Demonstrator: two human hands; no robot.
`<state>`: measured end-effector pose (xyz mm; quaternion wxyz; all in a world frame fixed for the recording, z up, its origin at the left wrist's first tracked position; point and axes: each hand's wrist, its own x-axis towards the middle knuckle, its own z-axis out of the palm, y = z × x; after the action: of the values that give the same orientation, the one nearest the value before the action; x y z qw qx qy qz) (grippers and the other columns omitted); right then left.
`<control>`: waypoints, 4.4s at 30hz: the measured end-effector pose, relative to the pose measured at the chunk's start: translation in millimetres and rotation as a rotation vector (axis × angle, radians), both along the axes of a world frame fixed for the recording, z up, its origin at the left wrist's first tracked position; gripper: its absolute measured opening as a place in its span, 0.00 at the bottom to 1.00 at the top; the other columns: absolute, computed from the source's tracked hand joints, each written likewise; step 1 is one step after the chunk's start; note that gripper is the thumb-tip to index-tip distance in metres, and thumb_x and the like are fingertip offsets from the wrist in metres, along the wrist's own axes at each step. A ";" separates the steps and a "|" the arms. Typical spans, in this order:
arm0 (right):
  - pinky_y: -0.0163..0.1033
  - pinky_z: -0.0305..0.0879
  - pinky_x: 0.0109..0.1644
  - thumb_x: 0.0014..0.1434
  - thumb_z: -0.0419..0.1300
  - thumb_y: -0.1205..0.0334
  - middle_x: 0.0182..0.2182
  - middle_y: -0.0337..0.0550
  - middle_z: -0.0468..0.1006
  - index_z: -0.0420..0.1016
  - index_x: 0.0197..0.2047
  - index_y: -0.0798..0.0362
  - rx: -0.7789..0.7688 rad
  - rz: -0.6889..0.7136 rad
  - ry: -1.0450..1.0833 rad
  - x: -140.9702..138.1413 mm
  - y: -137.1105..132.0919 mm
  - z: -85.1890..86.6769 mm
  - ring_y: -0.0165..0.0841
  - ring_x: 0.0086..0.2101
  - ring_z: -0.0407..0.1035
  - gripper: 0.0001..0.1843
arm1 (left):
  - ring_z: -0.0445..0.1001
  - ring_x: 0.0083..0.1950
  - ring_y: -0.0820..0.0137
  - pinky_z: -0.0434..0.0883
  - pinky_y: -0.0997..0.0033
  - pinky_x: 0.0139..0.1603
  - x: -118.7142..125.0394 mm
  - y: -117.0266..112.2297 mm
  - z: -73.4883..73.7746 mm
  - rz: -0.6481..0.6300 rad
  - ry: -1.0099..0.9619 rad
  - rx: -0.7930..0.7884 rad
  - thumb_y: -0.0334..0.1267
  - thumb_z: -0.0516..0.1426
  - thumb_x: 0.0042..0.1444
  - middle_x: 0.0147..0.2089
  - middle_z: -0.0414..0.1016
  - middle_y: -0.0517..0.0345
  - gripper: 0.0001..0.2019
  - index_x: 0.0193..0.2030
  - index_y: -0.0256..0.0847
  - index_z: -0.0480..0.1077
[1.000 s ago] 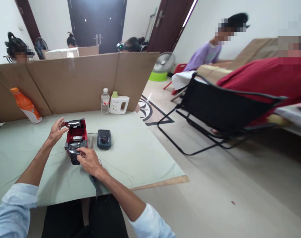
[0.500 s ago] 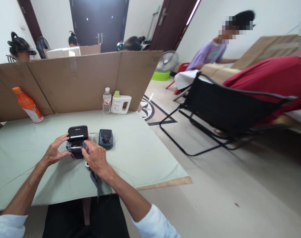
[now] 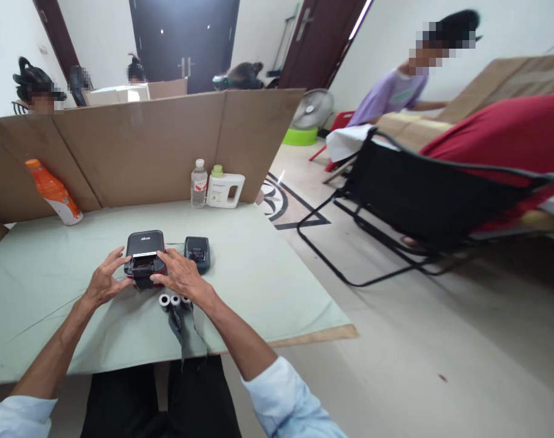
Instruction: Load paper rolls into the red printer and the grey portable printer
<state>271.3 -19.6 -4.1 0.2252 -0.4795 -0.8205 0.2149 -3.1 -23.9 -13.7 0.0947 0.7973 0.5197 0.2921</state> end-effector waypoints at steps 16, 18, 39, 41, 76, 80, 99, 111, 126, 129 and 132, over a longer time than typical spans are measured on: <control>0.53 0.66 0.59 0.60 0.66 0.52 0.60 0.59 0.74 0.47 0.78 0.54 -0.205 0.047 0.240 -0.6 -12.6 9.3 0.52 0.57 0.71 0.50 | 0.66 0.72 0.49 0.69 0.48 0.69 26.4 -13.0 -15.7 -0.010 -0.056 -0.083 0.37 0.60 0.59 0.75 0.61 0.39 0.39 0.77 0.41 0.53; 0.52 0.67 0.57 0.60 0.67 0.51 0.56 0.59 0.77 0.48 0.77 0.56 -0.209 0.048 0.226 -3.8 -12.8 13.1 0.51 0.53 0.73 0.50 | 0.65 0.73 0.49 0.68 0.48 0.69 24.9 -15.1 -17.3 -0.005 -0.058 -0.078 0.37 0.59 0.60 0.75 0.60 0.38 0.39 0.77 0.40 0.53; 0.55 0.68 0.61 0.55 0.71 0.39 0.66 0.66 0.68 0.49 0.74 0.58 -0.179 0.542 0.107 -156.0 33.5 27.4 0.56 0.63 0.67 0.57 | 0.77 0.61 0.51 0.76 0.53 0.59 -142.8 -45.6 -1.3 0.359 -0.010 -0.111 0.50 0.59 0.54 0.70 0.70 0.37 0.45 0.77 0.34 0.54; 0.53 0.66 0.64 0.56 0.70 0.39 0.68 0.62 0.66 0.51 0.75 0.55 -0.149 0.594 0.151 -141.4 37.7 27.5 0.54 0.65 0.65 0.56 | 0.76 0.63 0.50 0.76 0.53 0.61 -144.1 -44.3 6.2 0.375 0.063 -0.115 0.44 0.59 0.53 0.70 0.70 0.38 0.43 0.76 0.36 0.55; 0.37 0.63 0.41 0.67 0.56 0.53 0.32 0.39 0.73 0.75 0.34 0.54 -0.078 0.120 0.471 -1.2 59.9 -65.1 0.33 0.33 0.66 0.15 | 0.77 0.46 0.59 0.74 0.59 0.52 46.2 16.8 -17.4 0.141 -0.078 -0.257 0.34 0.68 0.47 0.49 0.78 0.47 0.27 0.56 0.36 0.73; 0.39 0.64 0.43 0.67 0.56 0.52 0.35 0.40 0.73 0.80 0.44 0.55 -0.145 0.190 0.538 0.9 55.5 -73.8 0.34 0.36 0.67 0.17 | 0.77 0.49 0.57 0.74 0.57 0.54 39.5 8.3 -26.7 0.154 -0.114 -0.253 0.35 0.68 0.49 0.50 0.78 0.47 0.27 0.57 0.37 0.74; 0.41 0.72 0.41 0.53 0.72 0.55 0.38 0.39 0.70 0.75 0.62 0.50 -0.114 0.081 0.601 -4.5 47.6 -106.4 0.32 0.32 0.66 0.34 | 0.80 0.49 0.61 0.79 0.65 0.46 29.1 40.5 -44.9 0.271 -0.475 -0.377 0.36 0.57 0.59 0.50 0.83 0.49 0.18 0.54 0.38 0.80; 0.41 0.72 0.41 0.53 0.73 0.54 0.40 0.41 0.71 0.76 0.61 0.51 -0.083 0.071 0.577 -5.7 45.9 -104.8 0.33 0.33 0.67 0.33 | 0.70 0.21 0.73 0.63 0.78 0.18 34.4 64.4 -34.8 0.429 -0.617 -0.577 0.37 0.62 0.56 0.20 0.70 0.62 0.07 0.37 0.34 0.76; 0.40 0.71 0.41 0.53 0.73 0.55 0.39 0.39 0.70 0.72 0.66 0.48 -0.058 0.051 0.522 -8.2 46.5 -107.6 0.31 0.32 0.65 0.38 | 0.67 0.18 0.77 0.58 0.80 0.17 34.2 69.2 -27.0 0.420 -0.688 -0.689 0.37 0.65 0.55 0.21 0.70 0.63 0.08 0.34 0.36 0.72; 0.41 0.71 0.41 0.54 0.73 0.53 0.40 0.39 0.70 0.73 0.65 0.48 -0.057 0.046 0.516 -8.7 46.4 -107.8 0.32 0.32 0.66 0.36 | 0.67 0.18 0.77 0.58 0.80 0.17 35.0 69.5 -26.0 0.426 -0.686 -0.689 0.36 0.65 0.54 0.21 0.70 0.63 0.07 0.34 0.36 0.72; 0.41 0.71 0.41 0.54 0.72 0.52 0.41 0.40 0.71 0.73 0.64 0.48 -0.059 0.041 0.507 -8.7 46.0 -107.9 0.32 0.33 0.67 0.36 | 0.68 0.19 0.77 0.57 0.80 0.17 35.8 69.4 -25.3 0.437 -0.682 -0.686 0.35 0.65 0.54 0.22 0.71 0.62 0.07 0.34 0.35 0.72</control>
<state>262.7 26.4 -112.0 0.4052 -0.4000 -0.7406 0.3567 32.7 45.4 -39.0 0.4506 0.4533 0.6791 0.3610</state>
